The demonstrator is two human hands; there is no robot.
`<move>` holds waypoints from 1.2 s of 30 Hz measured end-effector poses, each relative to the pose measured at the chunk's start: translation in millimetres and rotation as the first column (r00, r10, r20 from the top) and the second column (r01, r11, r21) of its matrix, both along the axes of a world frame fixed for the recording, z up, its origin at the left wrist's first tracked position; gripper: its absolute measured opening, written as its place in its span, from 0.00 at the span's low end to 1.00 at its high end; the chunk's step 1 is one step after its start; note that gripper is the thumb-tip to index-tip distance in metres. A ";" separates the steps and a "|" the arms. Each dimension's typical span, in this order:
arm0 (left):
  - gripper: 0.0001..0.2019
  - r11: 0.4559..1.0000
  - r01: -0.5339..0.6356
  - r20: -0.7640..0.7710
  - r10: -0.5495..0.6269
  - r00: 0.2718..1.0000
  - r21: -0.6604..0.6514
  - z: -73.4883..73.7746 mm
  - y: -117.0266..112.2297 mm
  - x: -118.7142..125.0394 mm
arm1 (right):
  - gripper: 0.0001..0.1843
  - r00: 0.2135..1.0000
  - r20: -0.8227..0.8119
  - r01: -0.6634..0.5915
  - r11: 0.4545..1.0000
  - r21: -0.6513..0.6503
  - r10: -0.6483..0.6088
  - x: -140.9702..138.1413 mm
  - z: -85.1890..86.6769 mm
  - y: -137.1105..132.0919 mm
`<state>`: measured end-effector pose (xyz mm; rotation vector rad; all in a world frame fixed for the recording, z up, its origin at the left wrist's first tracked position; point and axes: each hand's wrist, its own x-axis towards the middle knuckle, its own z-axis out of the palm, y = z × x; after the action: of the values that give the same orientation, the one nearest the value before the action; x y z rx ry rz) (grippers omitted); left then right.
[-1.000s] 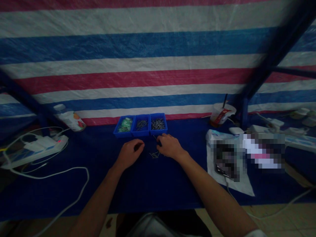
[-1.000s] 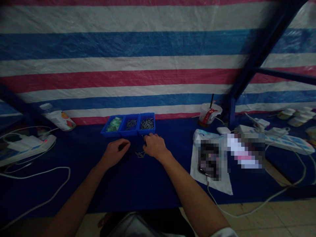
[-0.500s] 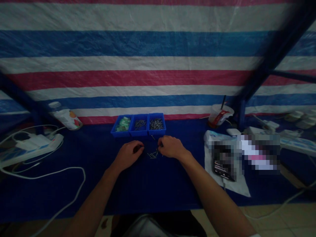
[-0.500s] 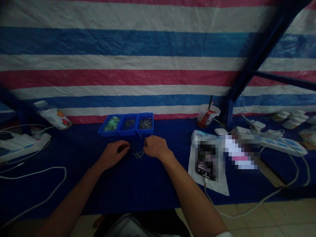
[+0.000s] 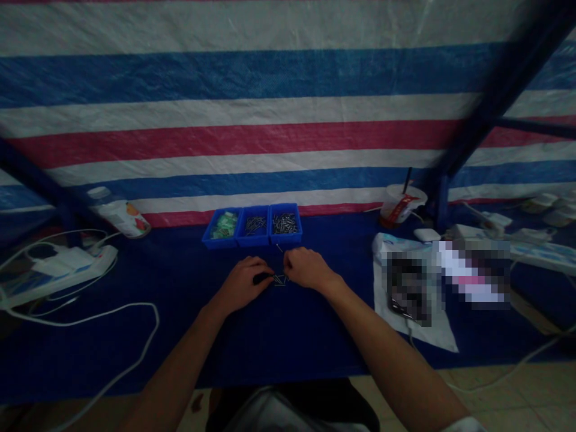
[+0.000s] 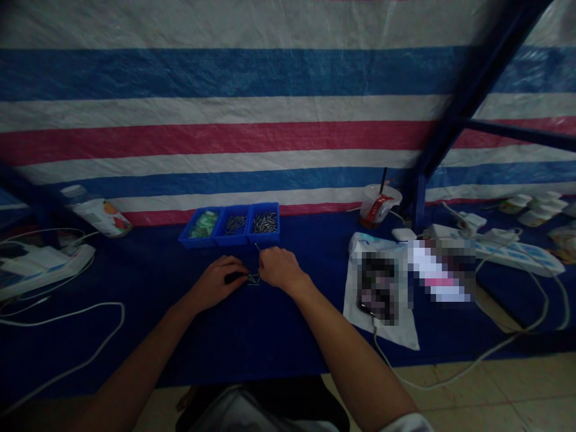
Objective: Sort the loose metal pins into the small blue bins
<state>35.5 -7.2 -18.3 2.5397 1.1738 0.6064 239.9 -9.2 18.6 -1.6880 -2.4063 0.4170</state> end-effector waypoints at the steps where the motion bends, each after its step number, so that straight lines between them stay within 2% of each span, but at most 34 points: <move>1: 0.07 1.000 0.004 -0.004 -0.004 1.000 0.004 0.0 0.3 0.0 | 0.12 1.000 -0.002 -0.005 1.000 0.007 0.005 -1.2 -0.6 -0.1; 6: 0.06 1.000 -0.002 -0.020 0.002 1.000 0.004 -0.2 2.1 -1.8 | 0.14 1.000 0.019 -0.018 1.000 -0.014 0.018 -1.9 -0.7 -0.4; 13: 0.05 0.999 -0.038 -0.029 0.038 0.999 -0.006 -0.2 3.9 -5.0 | 0.15 0.995 0.022 -0.100 0.995 -0.023 0.101 4.2 -3.2 0.9; 23: 0.06 0.998 -0.028 -0.017 0.027 1.000 -0.055 2.3 4.8 -7.6 | 0.14 0.993 -0.044 -0.110 0.993 0.040 0.112 2.1 -8.6 3.2; 27: 0.07 0.996 -0.054 0.037 0.057 0.998 -0.076 4.8 4.5 -8.8 | 0.15 0.995 -0.074 -0.066 0.992 0.106 0.074 -2.2 -5.1 2.5; 30: 0.07 0.993 -0.090 0.124 0.099 0.987 -0.082 7.5 4.2 -7.9 | 0.13 0.985 -0.135 -0.083 0.982 0.167 0.106 -5.5 -1.6 0.7; 36: 0.07 0.979 -0.173 0.296 0.199 0.934 -0.112 11.5 3.2 -6.0 | 0.14 0.946 -0.299 -0.091 0.988 0.125 0.125 -12.2 -2.0 1.4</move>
<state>29.5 -4.0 -6.8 2.1790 1.3009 0.9371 227.7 -7.9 16.6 -1.3384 -2.2534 0.5104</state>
